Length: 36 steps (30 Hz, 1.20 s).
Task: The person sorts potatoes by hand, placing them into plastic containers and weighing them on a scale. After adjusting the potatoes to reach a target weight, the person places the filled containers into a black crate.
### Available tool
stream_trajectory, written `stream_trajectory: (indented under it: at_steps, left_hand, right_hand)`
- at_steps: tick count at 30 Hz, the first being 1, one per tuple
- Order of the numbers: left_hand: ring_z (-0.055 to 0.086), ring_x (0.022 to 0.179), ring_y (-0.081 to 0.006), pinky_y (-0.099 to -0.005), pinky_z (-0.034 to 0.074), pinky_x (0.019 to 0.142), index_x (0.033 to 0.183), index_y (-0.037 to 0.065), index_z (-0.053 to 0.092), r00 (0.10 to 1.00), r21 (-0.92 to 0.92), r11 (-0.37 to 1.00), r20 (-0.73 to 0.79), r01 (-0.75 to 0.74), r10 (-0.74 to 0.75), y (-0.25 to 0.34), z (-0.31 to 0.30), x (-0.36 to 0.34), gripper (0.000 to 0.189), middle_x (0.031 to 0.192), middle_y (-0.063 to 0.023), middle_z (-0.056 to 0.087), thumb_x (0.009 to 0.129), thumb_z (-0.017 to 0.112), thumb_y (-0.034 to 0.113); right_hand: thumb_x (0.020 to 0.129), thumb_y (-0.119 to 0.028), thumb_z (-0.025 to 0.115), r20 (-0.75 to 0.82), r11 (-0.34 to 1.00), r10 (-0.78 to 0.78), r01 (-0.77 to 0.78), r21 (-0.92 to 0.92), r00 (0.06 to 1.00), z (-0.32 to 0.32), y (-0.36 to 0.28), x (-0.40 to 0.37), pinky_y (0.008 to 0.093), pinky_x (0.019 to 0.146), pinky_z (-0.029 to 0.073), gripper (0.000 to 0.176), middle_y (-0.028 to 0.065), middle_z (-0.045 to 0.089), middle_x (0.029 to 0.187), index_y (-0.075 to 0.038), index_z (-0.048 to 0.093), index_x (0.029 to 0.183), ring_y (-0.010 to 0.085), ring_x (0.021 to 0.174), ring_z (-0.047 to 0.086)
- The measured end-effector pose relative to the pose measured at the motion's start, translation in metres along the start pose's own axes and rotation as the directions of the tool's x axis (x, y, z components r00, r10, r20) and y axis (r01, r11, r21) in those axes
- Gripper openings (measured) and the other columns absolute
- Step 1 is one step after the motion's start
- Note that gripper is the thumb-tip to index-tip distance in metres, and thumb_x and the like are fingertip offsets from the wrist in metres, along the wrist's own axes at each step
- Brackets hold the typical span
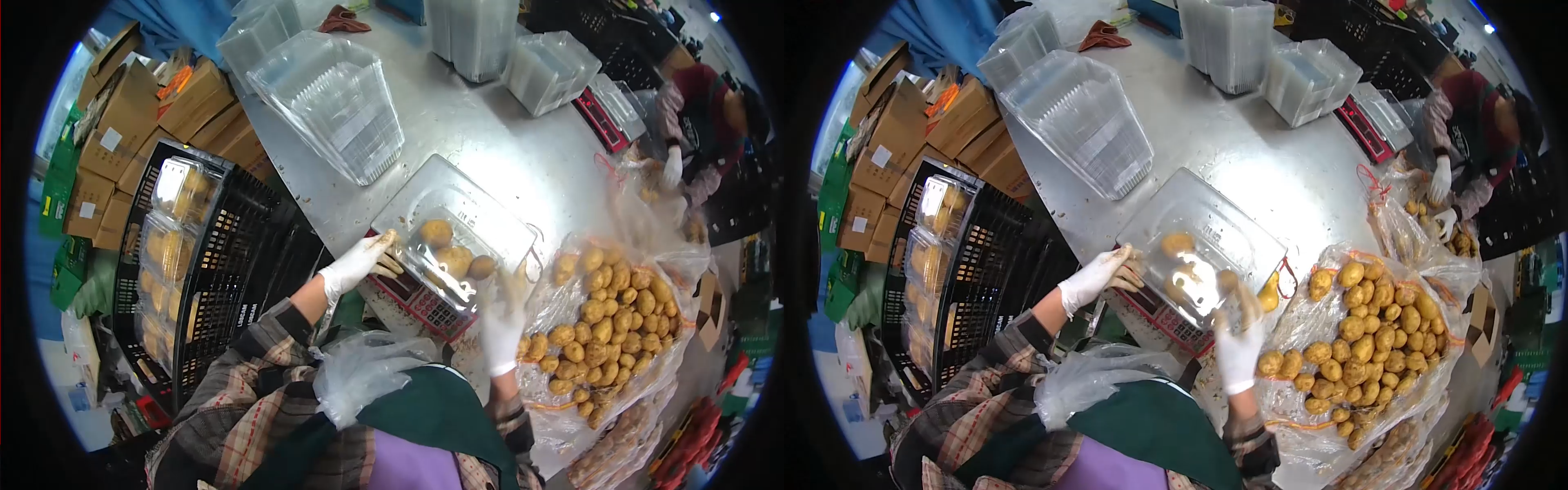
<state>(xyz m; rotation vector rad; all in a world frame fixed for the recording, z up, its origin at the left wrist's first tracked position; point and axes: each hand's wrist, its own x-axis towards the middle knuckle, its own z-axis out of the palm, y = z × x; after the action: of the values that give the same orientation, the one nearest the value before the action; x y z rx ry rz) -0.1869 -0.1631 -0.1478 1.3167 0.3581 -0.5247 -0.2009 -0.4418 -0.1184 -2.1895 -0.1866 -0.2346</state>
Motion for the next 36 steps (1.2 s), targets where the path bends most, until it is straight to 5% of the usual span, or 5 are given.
stream_trajectory:
  at_steps: [9, 18, 24, 27, 36]
  left_hand:
    - [0.066, 0.082, -0.0216, -0.0351, 0.059, 0.074, 0.102, -0.004, 0.058, 0.998, -0.113, 0.992, 0.029, -0.052, 0.055, -0.005, -0.005, 0.007, 0.018, 0.091, -0.0120, 0.062, 0.087, 0.062, 0.005]
    - [0.067, 0.071, -0.0212, -0.0339, 0.060, 0.063, 0.083, -0.002, 0.058, 0.983, -0.079, 0.980, -0.003, -0.181, 0.182, -0.031, -0.001, 0.033, 0.007, 0.081, -0.0123, 0.064, 0.078, 0.063, -0.002]
    - [0.058, 0.081, -0.0095, -0.0247, 0.048, 0.074, 0.094, 0.002, 0.061, 0.825, -0.044, 0.826, -0.102, -0.562, 0.556, 0.050, -0.033, -0.061, 0.011, 0.084, -0.0024, 0.062, 0.085, 0.065, 0.005]
    - [0.063, 0.083, -0.0158, -0.0308, 0.052, 0.078, 0.100, -0.002, 0.059, 0.682, -0.016, 0.708, -0.286, -0.706, 0.673, 0.096, -0.074, -0.138, 0.020, 0.092, -0.0069, 0.063, 0.081, 0.066, -0.003]
    - [0.058, 0.086, -0.0129, -0.0310, 0.050, 0.077, 0.114, 0.005, 0.056, 0.275, 0.143, 0.525, -0.722, -0.839, 0.635, 0.054, -0.246, -0.392, 0.033, 0.104, -0.0021, 0.061, 0.082, 0.062, 0.012]
  right_hand:
    - [0.091, -0.006, 0.057, 0.361, 0.442, 0.655, -0.724, 0.530, 0.664, 0.028, 0.029, -0.042, 0.0355, 0.065, 0.057, 0.016, 0.0150, 0.064, 0.088, 0.003, 0.052, 0.104, 0.0252, 0.074, 0.067]
    - [0.083, 0.005, 0.052, 0.323, 0.585, 0.456, -0.553, 0.593, 0.830, 0.039, 0.124, -0.028, 0.0364, 0.064, 0.058, 0.015, 0.0152, 0.059, 0.084, -0.002, 0.045, 0.094, 0.0261, 0.067, 0.065]
    - [0.092, -0.017, 0.062, 0.457, 0.811, 0.226, -0.426, 0.402, 0.861, 0.021, -0.008, -0.011, 0.0332, 0.094, 0.046, 0.037, 0.0108, 0.058, 0.122, 0.000, 0.052, 0.123, 0.0220, 0.104, 0.060]
    - [0.090, -0.005, 0.058, 0.394, 0.759, -0.224, -0.094, 0.645, 0.891, 0.039, -0.069, 0.002, 0.0332, 0.085, 0.052, 0.033, 0.0196, 0.062, 0.104, 0.007, 0.047, 0.119, 0.0251, 0.093, 0.064]
    - [0.096, -0.016, 0.054, 0.599, 0.773, 0.126, -0.457, 0.440, 0.791, 0.060, -0.034, -0.005, 0.0291, 0.085, 0.049, 0.026, 0.0107, 0.062, 0.106, 0.000, 0.056, 0.116, 0.0188, 0.095, 0.061]
